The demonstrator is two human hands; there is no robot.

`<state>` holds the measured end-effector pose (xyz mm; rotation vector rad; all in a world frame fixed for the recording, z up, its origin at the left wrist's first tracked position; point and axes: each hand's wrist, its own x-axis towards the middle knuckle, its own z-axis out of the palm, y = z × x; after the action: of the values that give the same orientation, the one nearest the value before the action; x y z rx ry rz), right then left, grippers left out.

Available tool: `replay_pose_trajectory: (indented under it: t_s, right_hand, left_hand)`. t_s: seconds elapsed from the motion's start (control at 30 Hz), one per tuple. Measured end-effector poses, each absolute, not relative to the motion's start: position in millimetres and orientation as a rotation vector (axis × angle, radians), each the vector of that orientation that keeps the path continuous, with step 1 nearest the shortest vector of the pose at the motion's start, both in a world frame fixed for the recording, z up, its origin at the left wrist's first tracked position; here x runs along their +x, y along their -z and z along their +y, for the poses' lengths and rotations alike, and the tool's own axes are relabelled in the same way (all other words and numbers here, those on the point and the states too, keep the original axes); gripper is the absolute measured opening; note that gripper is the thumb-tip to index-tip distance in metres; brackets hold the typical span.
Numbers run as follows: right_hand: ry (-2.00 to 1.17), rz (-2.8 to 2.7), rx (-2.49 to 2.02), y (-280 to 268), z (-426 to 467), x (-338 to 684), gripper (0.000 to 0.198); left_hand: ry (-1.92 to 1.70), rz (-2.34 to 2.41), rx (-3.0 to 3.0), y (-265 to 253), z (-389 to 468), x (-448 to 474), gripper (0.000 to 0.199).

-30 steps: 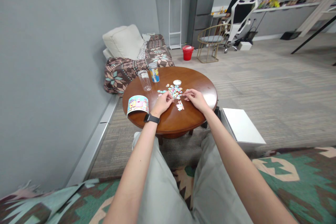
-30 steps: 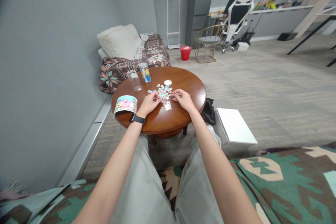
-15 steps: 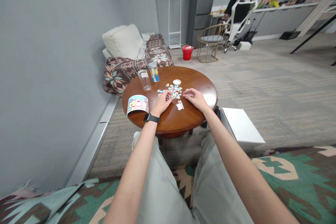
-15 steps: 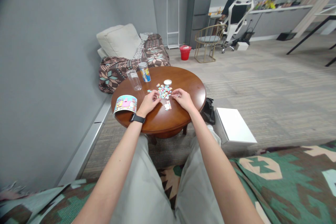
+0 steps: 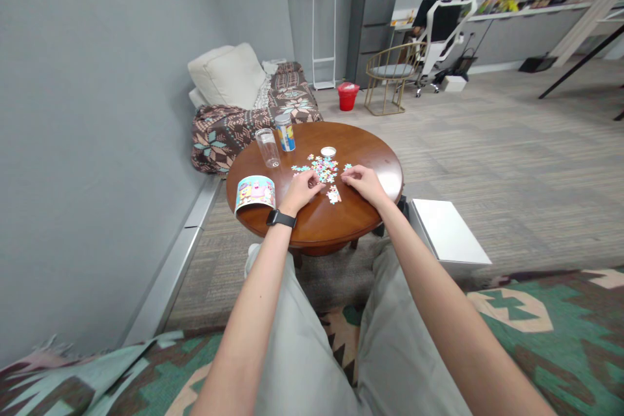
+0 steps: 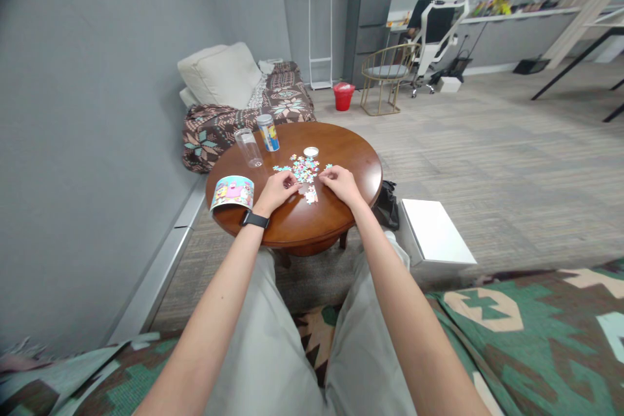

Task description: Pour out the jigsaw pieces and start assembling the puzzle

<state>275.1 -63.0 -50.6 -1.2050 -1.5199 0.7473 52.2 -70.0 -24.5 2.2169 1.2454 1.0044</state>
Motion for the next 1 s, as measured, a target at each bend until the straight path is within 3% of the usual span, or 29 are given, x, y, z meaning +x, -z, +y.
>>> replay_pose_trajectory:
  t_s: [0.17,0.47,1.0]
  right_hand:
    - [-0.915,-1.452,-1.145,52.0,-62.8,273.8,0.018]
    - [-0.945,-1.454,-1.129,52.1,-62.0,273.6,0.019]
    - [-0.659,-1.567,-1.21,51.9,-61.8,276.1,0.014]
  left_hand:
    - [-0.969,1.234,2.246,24.2,-69.3,52.1,0.017]
    - [-0.99,1.219,2.257,26.3,-65.4,53.1,0.02]
    - [-1.038,1.215,2.18,27.2,-67.5,52.9,0.014]
